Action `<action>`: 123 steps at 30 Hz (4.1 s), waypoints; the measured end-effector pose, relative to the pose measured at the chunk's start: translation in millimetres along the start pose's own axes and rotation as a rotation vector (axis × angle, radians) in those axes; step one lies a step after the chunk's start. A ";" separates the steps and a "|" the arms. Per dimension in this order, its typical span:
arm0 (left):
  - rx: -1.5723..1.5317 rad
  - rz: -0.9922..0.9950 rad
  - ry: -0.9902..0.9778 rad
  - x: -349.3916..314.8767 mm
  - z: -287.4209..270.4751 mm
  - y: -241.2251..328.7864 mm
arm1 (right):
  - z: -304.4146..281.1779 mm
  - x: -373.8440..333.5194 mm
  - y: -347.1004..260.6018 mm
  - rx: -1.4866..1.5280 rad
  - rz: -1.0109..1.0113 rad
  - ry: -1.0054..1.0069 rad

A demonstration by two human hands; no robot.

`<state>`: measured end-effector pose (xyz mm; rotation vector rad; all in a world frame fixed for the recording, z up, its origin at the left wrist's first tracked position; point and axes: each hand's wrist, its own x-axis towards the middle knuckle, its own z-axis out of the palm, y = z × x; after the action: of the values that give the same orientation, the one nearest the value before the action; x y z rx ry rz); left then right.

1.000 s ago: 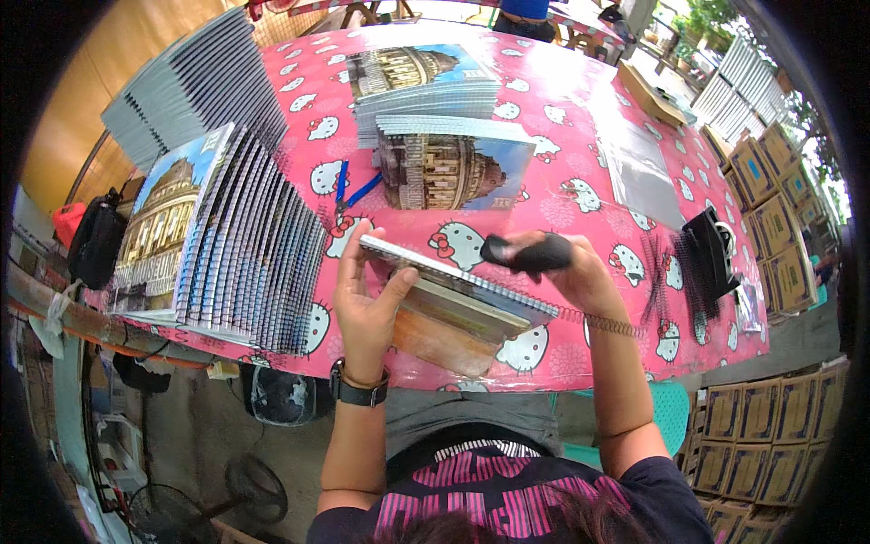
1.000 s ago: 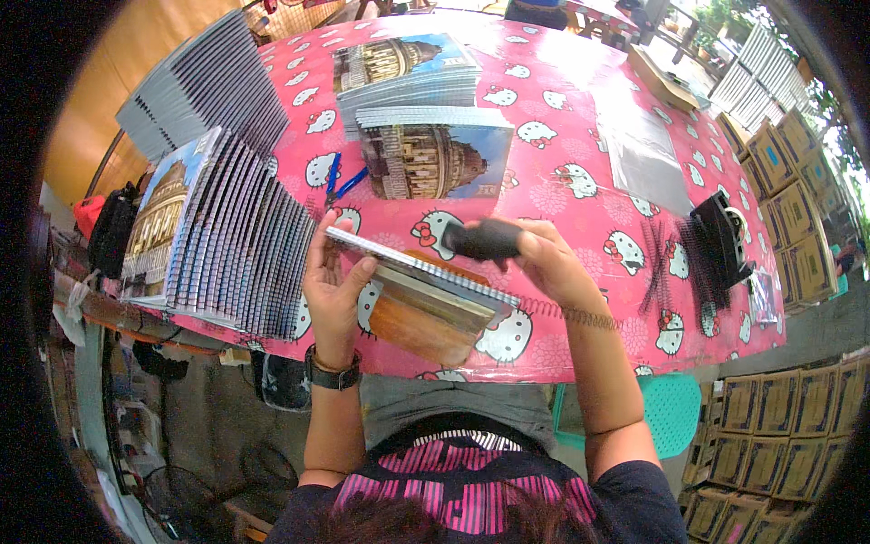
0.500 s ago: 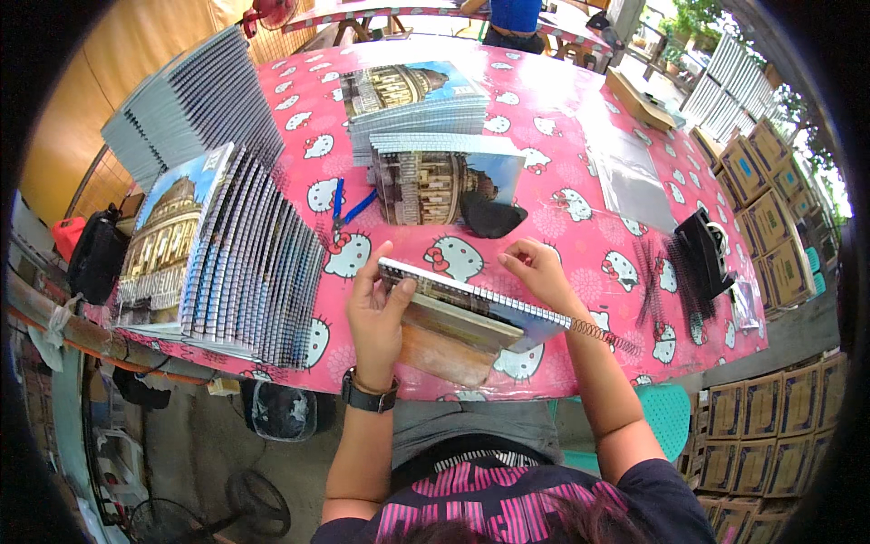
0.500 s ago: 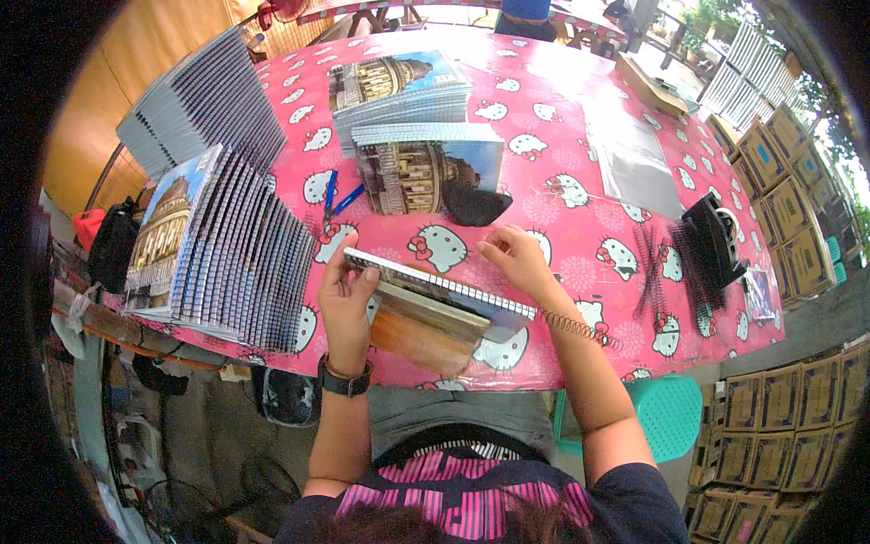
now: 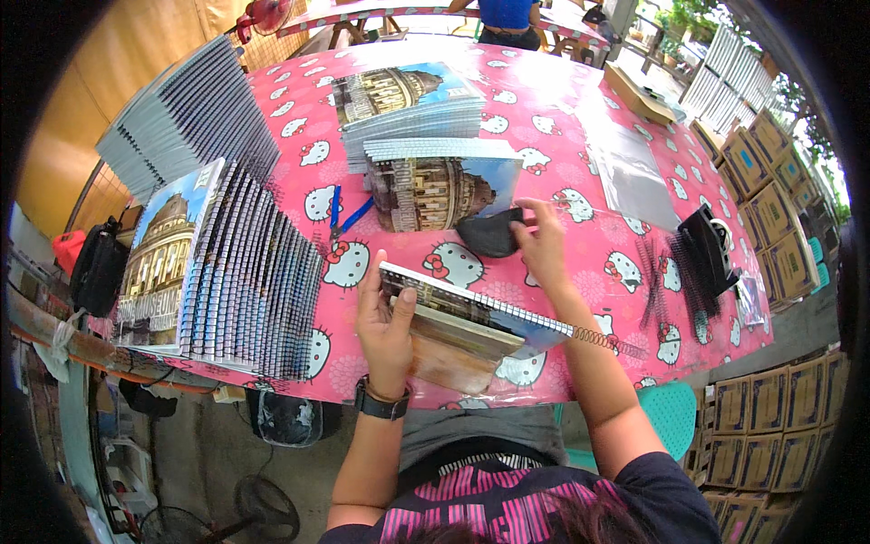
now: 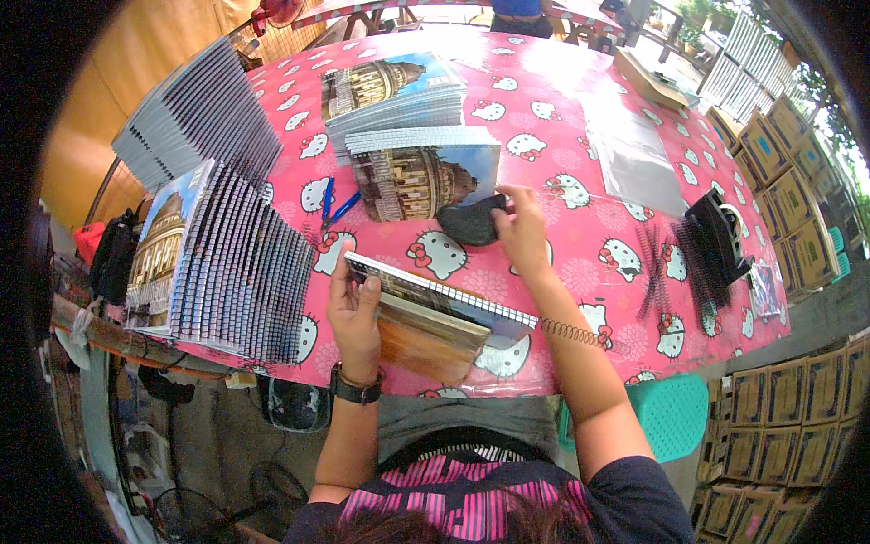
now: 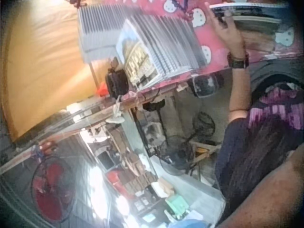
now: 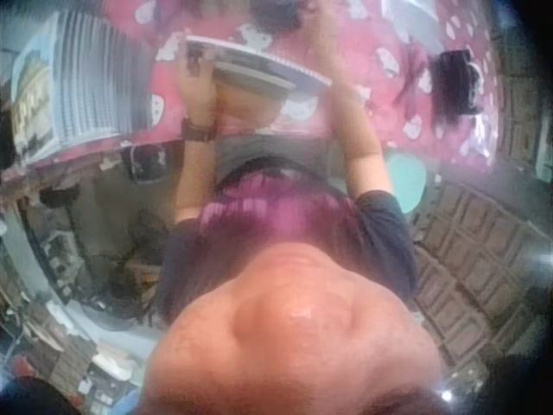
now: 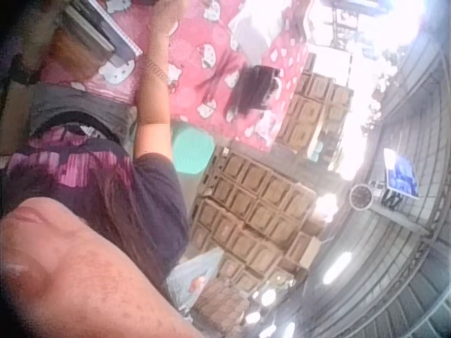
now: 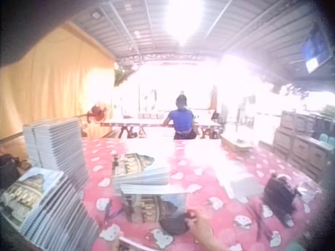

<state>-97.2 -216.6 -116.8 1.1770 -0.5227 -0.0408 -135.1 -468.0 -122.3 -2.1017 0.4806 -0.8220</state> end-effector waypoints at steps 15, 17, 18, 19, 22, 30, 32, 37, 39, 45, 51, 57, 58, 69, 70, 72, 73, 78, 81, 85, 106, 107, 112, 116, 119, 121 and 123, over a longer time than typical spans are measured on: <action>0.043 0.010 -0.062 -3.3 17.2 19.2 | -71.3 -70.3 9.4 -0.390 -0.268 -0.590; 0.004 -0.016 -0.066 -3.6 18.3 15.2 | -74.5 -63.6 4.7 -0.378 -0.247 -0.593; -0.016 -0.028 -0.067 -3.4 18.9 14.5 | -75.5 -60.5 2.3 -0.371 -0.237 -0.594; -0.034 -0.031 -0.054 -3.3 19.6 13.3 | -74.6 -59.9 1.7 0.023 -0.055 -0.591; -0.091 -0.061 -0.025 -3.1 19.5 11.5 | -64.2 -58.1 -21.8 1.039 0.137 -0.606; -0.047 -0.042 -0.050 0.1 7.3 7.6 | -65.2 -44.0 -98.4 0.652 0.111 -0.730; -0.097 -0.069 -0.036 -0.3 11.4 8.7 | -62.5 -35.4 -101.9 0.509 -0.167 -0.773; -0.076 -0.024 -0.061 0.1 7.8 4.4 | -60.5 -20.8 -102.3 0.567 -0.202 -0.834; -0.106 -0.054 -0.066 0.2 8.1 7.2 | -58.3 -11.5 -114.8 0.458 -0.291 -0.931; -0.185 -0.062 -0.023 -0.3 7.2 -1.1 | -51.1 -6.4 -120.0 0.531 -0.298 -0.914; -0.209 -0.054 -0.035 -0.6 7.1 0.0 | -38.5 -10.0 -110.2 0.554 -0.223 -0.846; -0.282 -0.113 0.061 -0.5 3.9 -0.6 | -19.2 -5.2 -107.9 0.297 -0.186 -0.767; -0.264 -0.124 0.066 -1.3 3.3 0.5 | -18.3 -13.6 -106.9 0.667 -0.121 -0.782; -0.179 -0.129 0.068 -4.1 -2.4 -7.9 | -1.1 1.7 -110.2 0.338 -0.127 -0.838; -0.158 -0.125 0.073 -2.9 -2.0 -8.2 | -2.4 1.6 -110.0 0.495 -0.081 -0.838; -0.191 -0.109 0.072 2.5 0.4 -7.5 | -1.5 2.7 -114.7 0.528 -0.124 -0.902; -0.205 -0.110 0.065 2.3 1.3 -5.5 | -2.6 -0.7 -115.8 0.548 -0.137 -0.926; -0.244 -0.136 0.050 3.0 0.7 5.5 | -30.2 -20.3 -66.6 -0.032 -0.232 -0.491; -0.140 -0.108 0.026 3.3 -1.2 12.3 | -73.9 -44.8 -12.7 -0.418 -0.176 -0.426; 0.311 0.358 -0.095 10.9 13.6 45.2 | -126.1 -51.3 -60.2 -0.354 -0.176 -0.511; 0.296 0.348 -0.295 -9.3 57.5 98.2 | -92.5 -81.6 -184.7 0.089 -0.620 -0.147; 0.318 0.311 -0.272 -9.1 55.9 99.2 | -92.4 -80.1 -188.1 0.088 -0.608 -0.156; 0.316 0.439 0.038 -1.0 32.5 79.7 | -107.4 -69.1 -216.5 0.331 -0.612 -0.155; -0.050 0.157 -0.156 -9.6 13.2 76.7 | -103.4 -39.1 -249.2 0.656 -0.680 0.017; 0.004 0.151 -0.069 -19.0 -30.3 115.8 | -71.2 -0.4 -299.4 0.863 -0.642 0.137; 0.001 0.383 0.319 -5.7 -64.3 162.5 | -35.2 21.1 -325.2 0.861 -0.637 -0.032; 0.107 0.519 0.511 17.6 -93.2 203.3 | 5.6 44.6 -330.9 0.761 -0.608 -0.149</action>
<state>-91.7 -60.2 43.9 1.0718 -0.3621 0.7223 -81.7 -292.5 156.7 -1.5542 -0.5222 -0.9707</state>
